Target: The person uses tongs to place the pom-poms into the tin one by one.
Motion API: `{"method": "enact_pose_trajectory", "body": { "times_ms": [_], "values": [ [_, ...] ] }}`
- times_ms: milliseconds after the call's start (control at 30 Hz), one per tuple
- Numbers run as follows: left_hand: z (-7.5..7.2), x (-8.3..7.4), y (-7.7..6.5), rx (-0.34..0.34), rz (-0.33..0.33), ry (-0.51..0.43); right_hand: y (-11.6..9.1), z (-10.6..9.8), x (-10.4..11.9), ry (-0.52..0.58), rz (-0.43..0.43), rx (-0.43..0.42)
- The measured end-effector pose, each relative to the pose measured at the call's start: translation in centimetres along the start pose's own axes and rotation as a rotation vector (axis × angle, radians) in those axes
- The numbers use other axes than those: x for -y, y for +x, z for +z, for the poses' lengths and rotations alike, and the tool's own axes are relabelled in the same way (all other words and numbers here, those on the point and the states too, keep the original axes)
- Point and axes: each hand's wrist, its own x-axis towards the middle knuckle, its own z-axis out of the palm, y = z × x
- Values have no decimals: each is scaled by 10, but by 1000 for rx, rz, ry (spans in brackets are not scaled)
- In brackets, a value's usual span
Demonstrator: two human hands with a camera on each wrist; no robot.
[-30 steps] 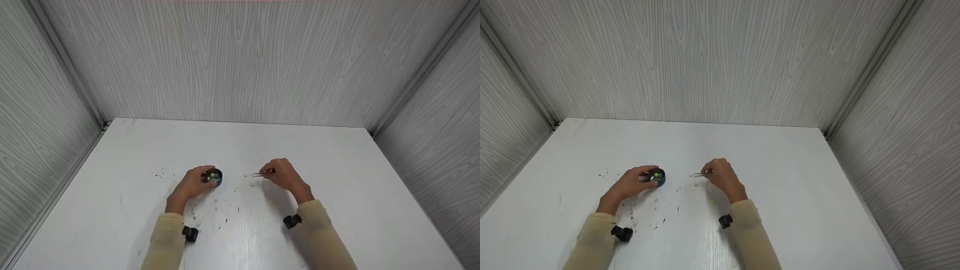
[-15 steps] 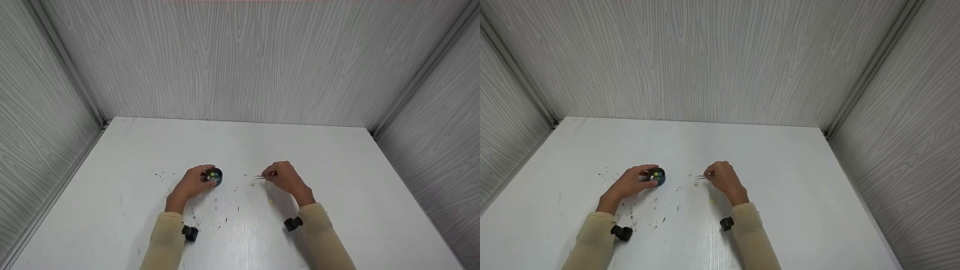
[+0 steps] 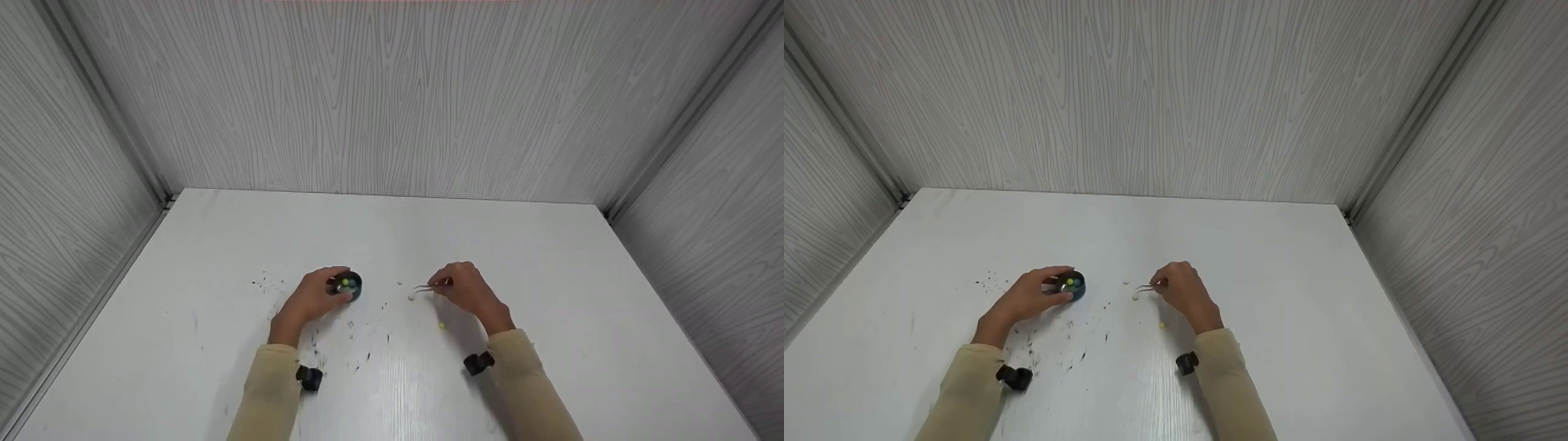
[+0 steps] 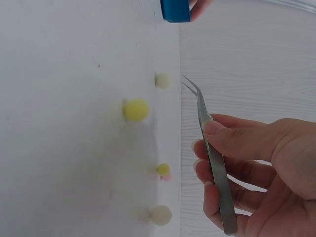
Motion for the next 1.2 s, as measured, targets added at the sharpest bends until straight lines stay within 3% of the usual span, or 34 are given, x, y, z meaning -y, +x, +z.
{"method": "enact_pose_trajectory", "body": {
  "times_ms": [267,700,1200],
  "values": [
    [-3,-2,1,-4,-20,5,2,-1,0,-12,-21,-5],
    [-1,0,0,-6,-14,-2,0,6,1,-5,65,3],
    [0,0,0,-5,-21,-7,-2,9,-1,-28,32,0]
  ]
}}
